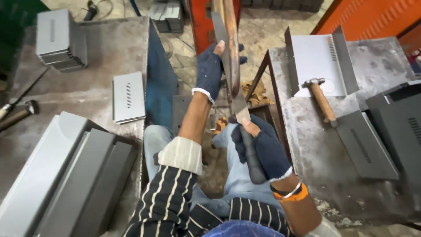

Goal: The person repeatedly picks up rectangular metal panels and bends them against a curved metal rod using both hands. After each bend, the person places the panel on a nearby table. The process is repeated for multiple panels.

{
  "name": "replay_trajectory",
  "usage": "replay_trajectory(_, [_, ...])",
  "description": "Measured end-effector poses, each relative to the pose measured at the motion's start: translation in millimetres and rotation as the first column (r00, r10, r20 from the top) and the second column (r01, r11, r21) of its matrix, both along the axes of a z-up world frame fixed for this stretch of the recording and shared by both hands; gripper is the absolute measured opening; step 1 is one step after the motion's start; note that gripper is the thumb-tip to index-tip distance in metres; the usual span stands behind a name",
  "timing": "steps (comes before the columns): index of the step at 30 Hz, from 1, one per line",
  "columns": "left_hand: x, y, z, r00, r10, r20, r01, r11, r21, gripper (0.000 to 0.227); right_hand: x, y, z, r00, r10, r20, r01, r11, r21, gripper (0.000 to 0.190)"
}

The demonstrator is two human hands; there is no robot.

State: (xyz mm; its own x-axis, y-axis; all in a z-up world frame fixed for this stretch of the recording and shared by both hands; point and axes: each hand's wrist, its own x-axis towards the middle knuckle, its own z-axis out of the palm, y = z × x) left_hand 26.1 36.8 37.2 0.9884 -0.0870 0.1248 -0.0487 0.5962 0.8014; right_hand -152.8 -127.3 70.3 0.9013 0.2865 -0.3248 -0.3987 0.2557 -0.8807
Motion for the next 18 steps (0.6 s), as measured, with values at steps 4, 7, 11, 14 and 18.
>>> replay_trajectory(4, [-70,-5,-14,0.996,0.083,0.039,-0.09,0.967,0.237,0.051,-86,2,-57,0.991,-0.133,-0.02,0.133,0.991,0.009,0.027])
replay_trajectory(7, [-61,-4,-57,0.97,0.173,0.169,-0.23,0.874,0.428,0.048,-96,-6,-80,0.984,-0.165,-0.061,0.161,0.985,-0.053,0.026])
replay_trajectory(11, [-39,-5,-4,0.961,0.275,0.005,-0.248,0.859,0.448,0.048,-41,2,-47,0.99,-0.123,-0.073,0.126,0.991,0.038,0.024])
replay_trajectory(14, [-11,-9,-5,0.961,0.264,0.085,-0.277,0.918,0.285,0.047,-19,3,-32,0.989,-0.042,0.139,0.028,0.994,0.103,0.022])
replay_trajectory(18, [-34,-10,-49,0.955,0.274,0.118,-0.298,0.896,0.328,0.044,-65,6,-54,0.993,-0.108,0.044,0.105,0.993,0.052,0.019])
